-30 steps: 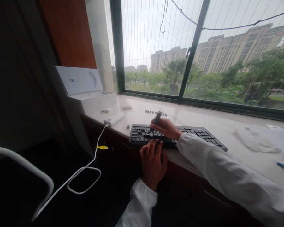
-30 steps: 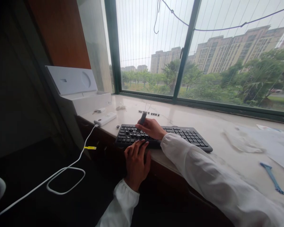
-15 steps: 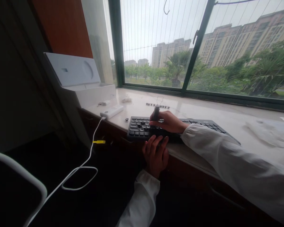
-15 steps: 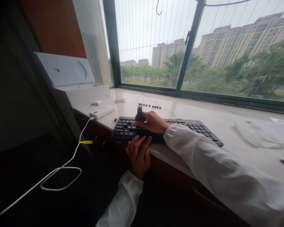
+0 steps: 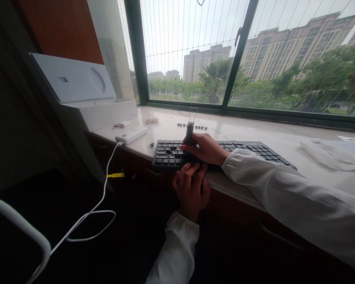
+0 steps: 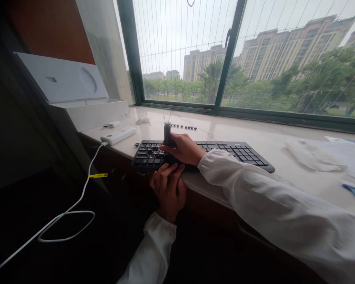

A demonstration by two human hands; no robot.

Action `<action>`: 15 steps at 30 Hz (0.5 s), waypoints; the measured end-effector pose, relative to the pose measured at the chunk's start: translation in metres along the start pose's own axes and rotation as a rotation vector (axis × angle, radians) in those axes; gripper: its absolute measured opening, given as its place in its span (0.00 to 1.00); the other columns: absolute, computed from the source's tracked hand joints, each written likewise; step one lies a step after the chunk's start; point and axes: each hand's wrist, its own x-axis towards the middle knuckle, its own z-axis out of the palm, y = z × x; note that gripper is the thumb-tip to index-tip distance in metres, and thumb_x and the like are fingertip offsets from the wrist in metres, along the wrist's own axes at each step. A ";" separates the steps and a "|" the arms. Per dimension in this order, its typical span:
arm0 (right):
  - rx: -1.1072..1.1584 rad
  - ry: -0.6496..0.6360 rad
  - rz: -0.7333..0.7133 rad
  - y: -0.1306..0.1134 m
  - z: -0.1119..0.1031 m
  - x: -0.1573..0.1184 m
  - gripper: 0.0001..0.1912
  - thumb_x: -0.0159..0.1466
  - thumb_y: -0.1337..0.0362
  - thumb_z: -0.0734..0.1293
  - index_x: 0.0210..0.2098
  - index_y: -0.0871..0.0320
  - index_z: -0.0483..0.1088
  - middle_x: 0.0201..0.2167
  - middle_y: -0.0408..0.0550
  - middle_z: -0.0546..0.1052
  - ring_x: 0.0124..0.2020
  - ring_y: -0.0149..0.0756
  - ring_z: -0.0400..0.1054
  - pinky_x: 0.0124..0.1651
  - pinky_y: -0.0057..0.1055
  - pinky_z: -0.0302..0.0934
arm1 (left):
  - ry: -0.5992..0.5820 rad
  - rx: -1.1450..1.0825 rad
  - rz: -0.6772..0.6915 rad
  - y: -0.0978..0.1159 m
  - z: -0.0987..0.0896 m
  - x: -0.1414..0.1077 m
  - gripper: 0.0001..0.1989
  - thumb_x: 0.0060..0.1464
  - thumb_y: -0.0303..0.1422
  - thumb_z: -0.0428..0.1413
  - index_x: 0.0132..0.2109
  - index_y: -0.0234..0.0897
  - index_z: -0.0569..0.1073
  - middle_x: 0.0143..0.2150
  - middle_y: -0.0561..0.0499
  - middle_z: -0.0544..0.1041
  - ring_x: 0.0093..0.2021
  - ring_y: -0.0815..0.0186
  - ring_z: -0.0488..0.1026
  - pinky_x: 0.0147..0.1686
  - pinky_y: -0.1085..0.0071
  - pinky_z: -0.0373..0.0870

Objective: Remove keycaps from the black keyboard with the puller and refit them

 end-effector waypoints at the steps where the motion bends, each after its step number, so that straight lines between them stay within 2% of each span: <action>1: -0.014 0.009 -0.008 -0.001 0.001 -0.001 0.17 0.64 0.50 0.64 0.36 0.60 0.71 0.28 0.46 0.76 0.28 0.32 0.67 0.34 0.28 0.58 | 0.006 -0.004 0.003 0.000 0.000 0.000 0.17 0.63 0.34 0.46 0.53 0.46 0.75 0.50 0.49 0.77 0.57 0.62 0.67 0.62 0.61 0.46; 6: -0.043 -0.037 -0.038 -0.002 0.000 -0.001 0.15 0.67 0.52 0.62 0.41 0.59 0.66 0.30 0.47 0.75 0.30 0.34 0.68 0.36 0.29 0.58 | 0.025 0.021 0.008 0.000 0.001 0.001 0.18 0.63 0.34 0.45 0.52 0.44 0.76 0.48 0.48 0.78 0.56 0.62 0.69 0.62 0.61 0.47; 11: -0.111 -0.137 -0.122 -0.003 0.001 0.008 0.14 0.69 0.54 0.58 0.41 0.59 0.63 0.30 0.48 0.73 0.28 0.34 0.63 0.34 0.30 0.56 | 0.034 0.029 0.012 0.000 0.003 0.000 0.18 0.62 0.35 0.45 0.51 0.44 0.76 0.48 0.48 0.78 0.56 0.61 0.69 0.61 0.61 0.47; 15: -0.139 -0.137 -0.160 -0.005 0.006 0.011 0.14 0.70 0.54 0.56 0.43 0.60 0.61 0.31 0.48 0.72 0.29 0.34 0.61 0.33 0.31 0.54 | 0.059 0.047 0.021 -0.001 0.005 0.001 0.18 0.63 0.36 0.44 0.50 0.43 0.76 0.47 0.48 0.78 0.55 0.61 0.69 0.60 0.61 0.47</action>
